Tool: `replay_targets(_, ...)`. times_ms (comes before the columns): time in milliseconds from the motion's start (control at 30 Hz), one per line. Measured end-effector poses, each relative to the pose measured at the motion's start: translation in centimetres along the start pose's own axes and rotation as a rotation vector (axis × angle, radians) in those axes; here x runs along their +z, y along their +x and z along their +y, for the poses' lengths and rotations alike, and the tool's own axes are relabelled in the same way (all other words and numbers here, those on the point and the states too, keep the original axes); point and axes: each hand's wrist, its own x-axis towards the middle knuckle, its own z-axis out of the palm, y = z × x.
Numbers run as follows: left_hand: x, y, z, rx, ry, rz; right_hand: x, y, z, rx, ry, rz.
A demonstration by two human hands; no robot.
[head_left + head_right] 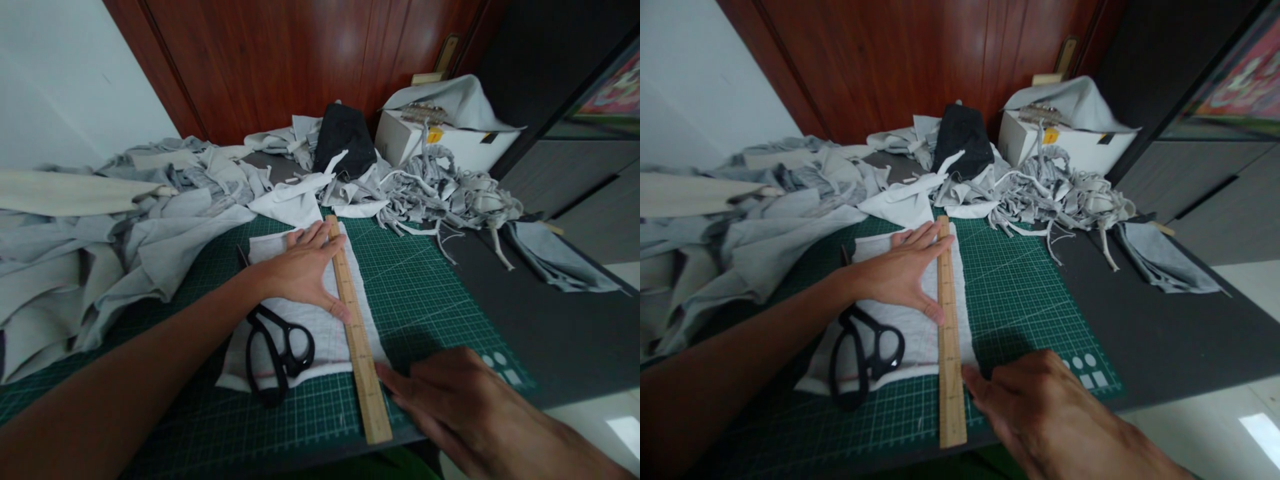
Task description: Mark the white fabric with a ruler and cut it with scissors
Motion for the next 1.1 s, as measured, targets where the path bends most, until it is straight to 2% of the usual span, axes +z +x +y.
replay_targets(200, 0.1, 0.0, 0.0, -0.008, 0.002, 0.004, -0.3, 0.1, 0.4, -0.057, 0.084, 0.067)
replay_targets(433, 0.2, 0.1, 0.0, 0.0, 0.007, 0.019, 0.8, 1.2, -0.6, 0.169, 0.177, 0.173)
replay_targets(700, 0.1, 0.0, 0.3, -0.004, 0.008, 0.026, 0.6, 0.6, 0.0, 0.115, 0.138, 0.117)
replay_targets(967, 0.2, 0.0, 0.3, -0.005, 0.005, 0.029, -0.7, 1.3, -0.3, 0.187, 0.225, 0.024)
replay_targets(1100, 0.2, 0.0, 0.3, -0.007, 0.002, 0.032, -0.7, 1.6, -0.6, 0.287, 0.301, -0.02)
